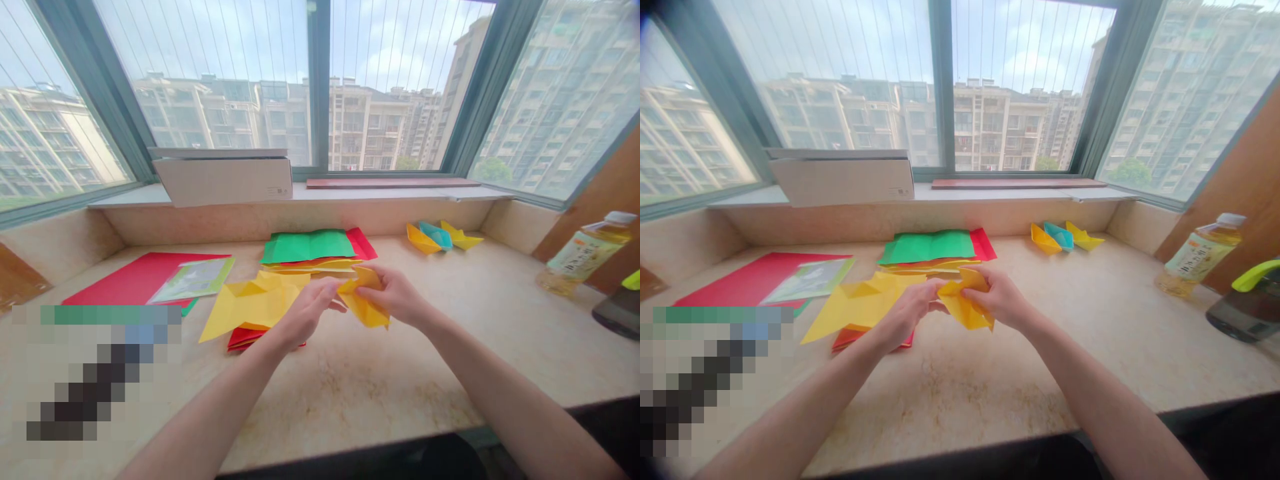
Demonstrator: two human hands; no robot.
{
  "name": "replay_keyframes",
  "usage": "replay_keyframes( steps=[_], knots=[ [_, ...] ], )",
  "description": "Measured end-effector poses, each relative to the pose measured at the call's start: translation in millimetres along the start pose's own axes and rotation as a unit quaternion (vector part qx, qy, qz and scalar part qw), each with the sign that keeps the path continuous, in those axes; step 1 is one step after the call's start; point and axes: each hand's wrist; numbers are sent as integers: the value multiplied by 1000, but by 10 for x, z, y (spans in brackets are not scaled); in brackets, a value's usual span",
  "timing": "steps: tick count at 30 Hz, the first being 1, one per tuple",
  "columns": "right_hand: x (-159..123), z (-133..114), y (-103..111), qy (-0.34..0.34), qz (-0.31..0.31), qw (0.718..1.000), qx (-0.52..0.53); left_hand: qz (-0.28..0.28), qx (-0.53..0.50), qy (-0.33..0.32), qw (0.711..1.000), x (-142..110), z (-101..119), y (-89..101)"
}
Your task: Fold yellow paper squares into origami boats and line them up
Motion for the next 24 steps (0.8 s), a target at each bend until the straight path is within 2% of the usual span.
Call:
replay_keyframes(
  steps=[2,4,13,18,24],
  knots=[
    [-3,-37,10,-17,-12,999,40,-10,-8,-23,1000,-6,-15,21],
    [-9,-54,14,-26,-26,998,60,-18,30,-34,999,-8,-34,29],
    [-33,-18,-36,-50,-32,996,67,32,114,-77,990,39,-134,12],
    [-40,-86,-70,-37,-13,997,60,56,79,-93,991,34,-121,-9],
    [-46,-97,-51,-11,19,1000,12,29,80,-117,990,-10,-43,-40]
  ],
)
Point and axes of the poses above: each hand's wrist, its own x-axis towards the middle knuckle, its own y-axis out of the back of the hand, z = x × y, and after that the axes turned 1 degree about x, right-handed
